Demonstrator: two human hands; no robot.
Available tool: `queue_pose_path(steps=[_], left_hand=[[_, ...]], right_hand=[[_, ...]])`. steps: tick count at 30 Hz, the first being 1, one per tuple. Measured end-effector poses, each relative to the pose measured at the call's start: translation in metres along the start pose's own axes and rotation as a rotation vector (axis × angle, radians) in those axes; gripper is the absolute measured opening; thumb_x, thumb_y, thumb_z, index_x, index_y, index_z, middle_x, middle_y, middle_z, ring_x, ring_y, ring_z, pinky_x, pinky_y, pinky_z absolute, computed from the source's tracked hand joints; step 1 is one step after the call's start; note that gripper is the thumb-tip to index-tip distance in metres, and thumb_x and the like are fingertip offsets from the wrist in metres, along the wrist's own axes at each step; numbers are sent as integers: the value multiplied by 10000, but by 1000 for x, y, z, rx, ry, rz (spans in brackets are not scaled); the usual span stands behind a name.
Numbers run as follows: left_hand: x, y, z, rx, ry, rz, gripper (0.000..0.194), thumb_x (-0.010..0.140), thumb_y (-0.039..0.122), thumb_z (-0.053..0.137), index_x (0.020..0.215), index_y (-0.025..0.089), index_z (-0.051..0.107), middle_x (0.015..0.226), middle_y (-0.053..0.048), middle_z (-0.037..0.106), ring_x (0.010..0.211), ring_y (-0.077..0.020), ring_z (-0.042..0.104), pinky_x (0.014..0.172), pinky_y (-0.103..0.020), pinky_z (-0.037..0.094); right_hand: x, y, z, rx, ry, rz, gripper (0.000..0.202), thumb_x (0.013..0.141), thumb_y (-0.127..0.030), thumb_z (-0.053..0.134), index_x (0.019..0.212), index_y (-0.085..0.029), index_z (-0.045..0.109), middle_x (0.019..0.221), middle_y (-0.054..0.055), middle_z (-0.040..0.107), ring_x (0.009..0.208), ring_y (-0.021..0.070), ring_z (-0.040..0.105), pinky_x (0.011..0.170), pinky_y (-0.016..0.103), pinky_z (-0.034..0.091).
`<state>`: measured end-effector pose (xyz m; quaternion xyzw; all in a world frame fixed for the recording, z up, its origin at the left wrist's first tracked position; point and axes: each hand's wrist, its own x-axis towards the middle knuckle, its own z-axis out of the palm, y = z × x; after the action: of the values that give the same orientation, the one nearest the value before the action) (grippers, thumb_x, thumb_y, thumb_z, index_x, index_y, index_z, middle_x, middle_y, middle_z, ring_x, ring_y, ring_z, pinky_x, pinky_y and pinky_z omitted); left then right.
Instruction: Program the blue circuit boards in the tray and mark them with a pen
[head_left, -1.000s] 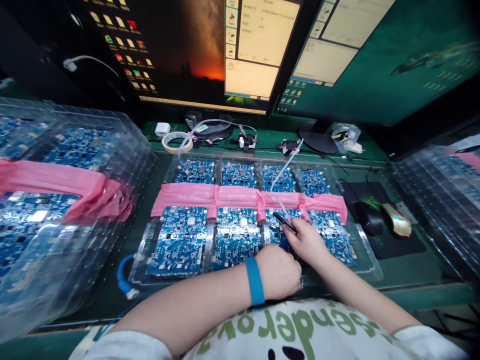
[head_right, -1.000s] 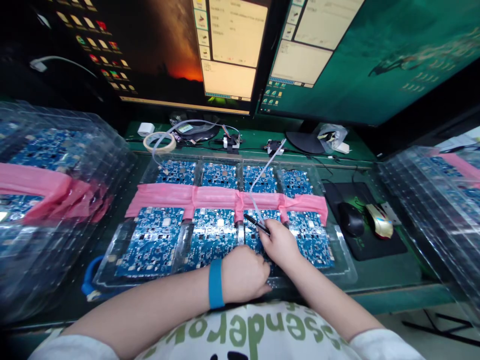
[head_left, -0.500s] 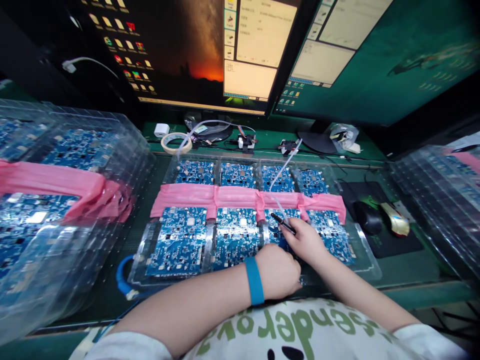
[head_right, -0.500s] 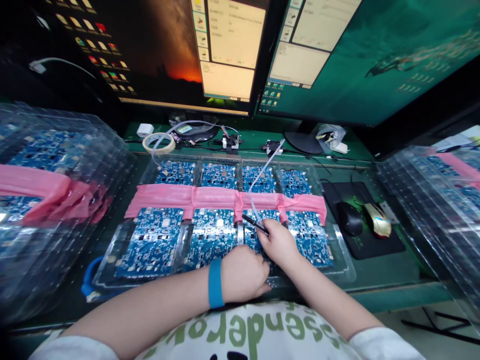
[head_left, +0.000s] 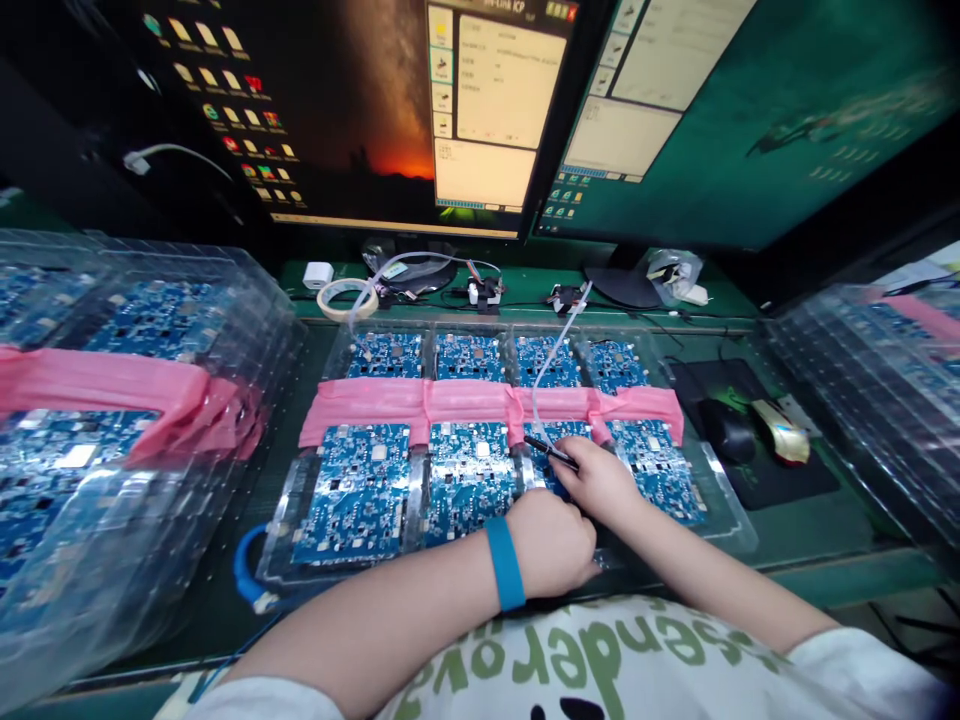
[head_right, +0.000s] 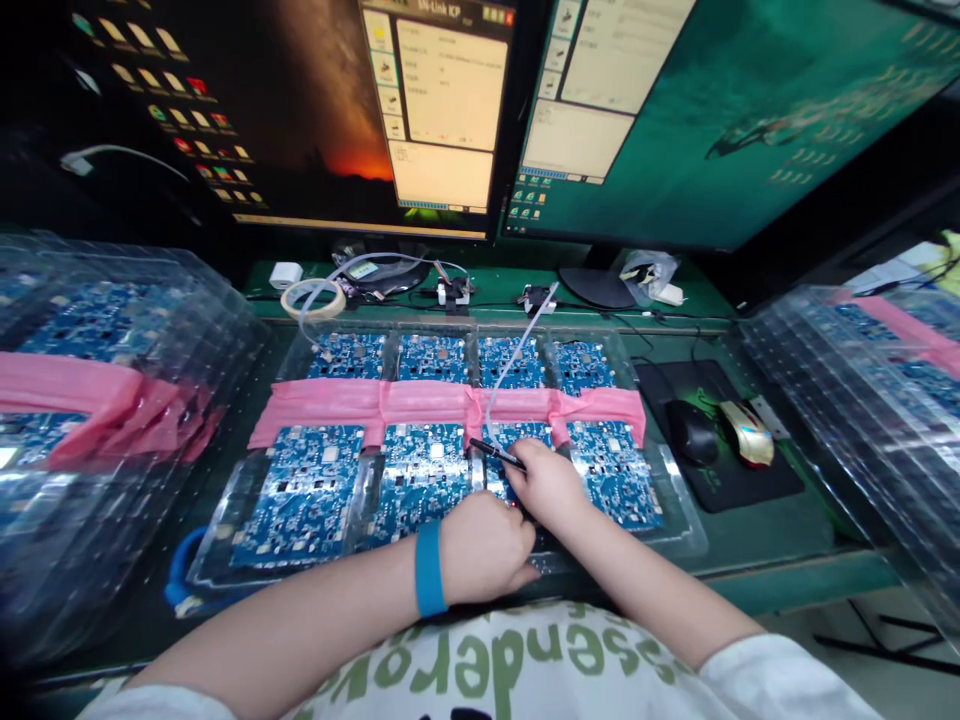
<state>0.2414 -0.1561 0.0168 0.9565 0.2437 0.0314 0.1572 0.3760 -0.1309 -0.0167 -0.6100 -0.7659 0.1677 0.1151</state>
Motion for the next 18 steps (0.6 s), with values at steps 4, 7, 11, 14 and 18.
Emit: queue_pose_path(steps=[4, 7, 11, 14, 18], left_hand=[[0, -2, 1, 23, 23, 9, 346, 725, 450, 499, 697, 112, 571, 579, -73, 563, 551, -204, 558, 475, -311, 407], [0, -5, 1, 38, 31, 19, 361, 725, 467, 491, 695, 116, 570, 592, -75, 571, 551, -202, 558, 487, -314, 410], [0, -9, -1, 30, 12, 45, 342, 742, 454, 465, 667, 133, 555, 605, -57, 574, 553, -192, 560, 496, -306, 416], [2, -12, -1, 25, -15, 39, 327, 750, 445, 458, 657, 143, 542, 607, -40, 574, 560, -182, 559, 515, -301, 422], [5, -15, -3, 17, -48, 15, 310, 758, 427, 450, 653, 147, 531, 619, -32, 574, 568, -174, 552, 540, -301, 422]], right_hand=[[-3, -2, -4, 40, 25, -26, 123, 791, -289, 445, 758, -192, 515, 807, 29, 541, 739, 168, 525, 637, 261, 405], [-8, 0, -17, 107, 99, -73, 117, 768, -294, 489, 800, -191, 534, 859, 45, 544, 783, 167, 529, 672, 264, 423], [-15, 25, -56, 185, 349, -128, 71, 739, -234, 514, 782, -197, 556, 777, 34, 560, 728, 156, 535, 644, 264, 434], [-17, 65, -92, 100, 625, -58, 84, 731, -200, 502, 681, -190, 569, 740, 35, 579, 676, 155, 546, 611, 270, 441], [-21, 123, -122, -2, 909, 106, 214, 767, -162, 396, 657, -175, 579, 776, 72, 604, 724, 184, 579, 667, 311, 465]])
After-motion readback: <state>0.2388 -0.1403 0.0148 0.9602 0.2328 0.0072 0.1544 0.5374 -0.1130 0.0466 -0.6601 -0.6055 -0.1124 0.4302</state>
